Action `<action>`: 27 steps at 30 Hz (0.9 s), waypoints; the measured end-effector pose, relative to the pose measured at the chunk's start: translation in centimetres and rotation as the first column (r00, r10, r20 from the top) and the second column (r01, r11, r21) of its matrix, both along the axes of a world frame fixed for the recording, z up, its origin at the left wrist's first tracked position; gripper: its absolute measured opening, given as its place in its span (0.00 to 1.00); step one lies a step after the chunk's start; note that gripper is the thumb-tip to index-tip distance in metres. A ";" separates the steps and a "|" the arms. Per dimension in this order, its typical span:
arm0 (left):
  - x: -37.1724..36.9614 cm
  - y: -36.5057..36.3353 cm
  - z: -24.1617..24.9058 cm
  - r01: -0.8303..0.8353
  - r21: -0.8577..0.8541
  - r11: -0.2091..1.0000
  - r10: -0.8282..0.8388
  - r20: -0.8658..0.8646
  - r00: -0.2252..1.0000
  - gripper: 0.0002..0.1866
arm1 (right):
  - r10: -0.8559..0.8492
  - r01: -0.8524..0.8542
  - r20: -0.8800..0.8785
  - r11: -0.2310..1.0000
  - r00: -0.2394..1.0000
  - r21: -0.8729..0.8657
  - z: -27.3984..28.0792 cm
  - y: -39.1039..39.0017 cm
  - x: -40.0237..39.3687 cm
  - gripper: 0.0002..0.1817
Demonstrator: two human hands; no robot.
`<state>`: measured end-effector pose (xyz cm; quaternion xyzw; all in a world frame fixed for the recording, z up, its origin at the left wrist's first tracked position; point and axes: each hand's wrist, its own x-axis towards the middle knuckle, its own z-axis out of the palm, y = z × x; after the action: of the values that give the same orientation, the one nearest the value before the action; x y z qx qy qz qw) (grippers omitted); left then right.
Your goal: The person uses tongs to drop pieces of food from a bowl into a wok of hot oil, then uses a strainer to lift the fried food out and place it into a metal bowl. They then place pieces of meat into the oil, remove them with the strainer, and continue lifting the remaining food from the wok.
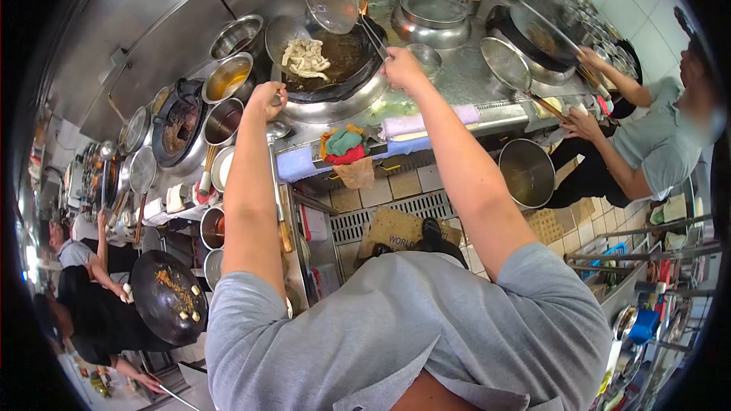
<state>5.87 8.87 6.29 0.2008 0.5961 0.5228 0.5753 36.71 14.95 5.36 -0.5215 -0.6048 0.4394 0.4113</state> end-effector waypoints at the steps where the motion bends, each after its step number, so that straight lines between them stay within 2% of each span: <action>1: 0.3 0.0 0.8 -0.012 -0.028 1.000 0.009 -0.127 0.992 0.03 | -0.012 0.012 -0.004 1.000 1.000 -0.002 0.3 -0.1 0.8 0.12; 3: 0.0 0.2 1.7 0.039 -0.067 0.997 -0.062 -0.379 0.923 0.01 | 0.015 -0.086 0.299 0.970 0.954 0.226 0.8 0.2 2.2 0.16; 4: 0.0 0.5 2.0 0.027 -0.089 0.996 -0.065 -0.460 0.885 0.01 | 0.092 -0.139 0.308 0.981 0.947 0.133 1.1 0.6 2.8 0.18; 5: -0.1 0.8 2.3 0.010 -0.109 0.994 -0.067 -0.538 0.840 0.02 | 0.088 -0.135 0.306 0.981 0.948 0.136 1.2 1.0 3.0 0.18; 8: 0.5 1.5 1.7 -0.040 -0.092 0.995 -0.027 -0.628 0.778 0.03 | -0.020 -0.049 0.349 0.981 0.937 0.188 0.8 2.7 2.1 0.16; 10: 1.7 1.8 0.8 -0.056 0.003 0.998 0.049 -0.555 0.831 0.03 | 0.024 -0.034 0.502 0.999 0.864 0.010 0.7 4.0 0.9 0.11; 11: 2.4 1.9 0.4 -0.065 0.028 0.997 0.070 -0.503 0.861 0.03 | 0.036 -0.049 0.500 0.999 0.865 0.012 0.2 4.5 0.0 0.11; 13: 3.5 2.6 -0.9 -0.084 0.032 0.996 0.090 -0.432 0.897 0.03 | 0.144 -0.048 0.309 0.952 0.940 -0.301 -1.8 5.9 -2.1 0.06; 14: 4.1 2.7 -1.5 -0.092 0.015 0.996 0.090 -0.407 0.909 0.03 | 0.078 -0.116 -0.111 0.911 0.991 -0.395 -2.9 5.7 -3.0 0.06; 15: 4.8 2.7 -1.6 -0.098 0.000 0.995 0.090 -0.382 0.920 0.03 | -0.001 -0.166 -0.316 0.850 0.949 -0.500 -2.1 4.4 -3.8 0.05; 17: 6.5 2.4 -1.6 -0.157 -0.018 0.987 0.146 -0.279 0.949 0.02 | -0.159 -0.257 -0.512 0.719 0.844 -0.646 -2.4 3.1 -5.4 0.06; 18: 6.8 2.5 -2.0 -0.166 -0.019 0.986 0.155 -0.263 0.952 0.04 | -0.151 -0.263 -0.514 0.718 0.844 -0.644 -3.0 3.3 -5.9 0.06; 20: 7.8 2.0 -1.1 -0.192 -0.019 0.981 0.183 -0.226 0.957 0.04 | -0.234 -0.410 -0.653 0.616 0.721 -0.673 -4.4 3.9 -7.1 0.08; 21: 7.9 1.7 -0.7 -0.211 -0.023 0.977 0.203 -0.185 0.962 0.04 | -0.224 -0.415 -0.653 0.614 0.723 -0.671 -3.7 3.9 -7.2 0.08; 23: 7.2 1.6 -1.3 -0.192 -0.011 0.981 0.189 -0.150 0.971 0.04 | -0.175 -0.405 -0.650 0.656 0.740 -0.637 -2.1 3.0 -6.4 0.07; 24: 7.2 1.5 -0.8 -0.210 0.014 0.978 0.210 -0.105 0.972 0.04 | -0.060 -0.382 -0.591 0.710 0.805 -0.592 -1.7 2.9 -6.3 0.06; 25: 7.1 1.4 -0.4 -0.228 0.039 0.973 0.230 -0.060 0.971 0.04 | -0.057 -0.383 -0.590 0.709 0.806 -0.592 -0.5 2.1 -6.3 0.06; 27: 7.1 1.4 0.0 -0.221 0.075 0.972 0.223 -0.007 0.975 0.03 | 0.147 -0.317 -0.406 0.865 0.902 -0.389 1.3 0.8 -6.8 0.12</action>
<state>12.95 10.23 6.31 0.1579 0.5997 0.6038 0.5008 29.91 15.76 6.67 -0.4334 -0.4604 0.7018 0.3282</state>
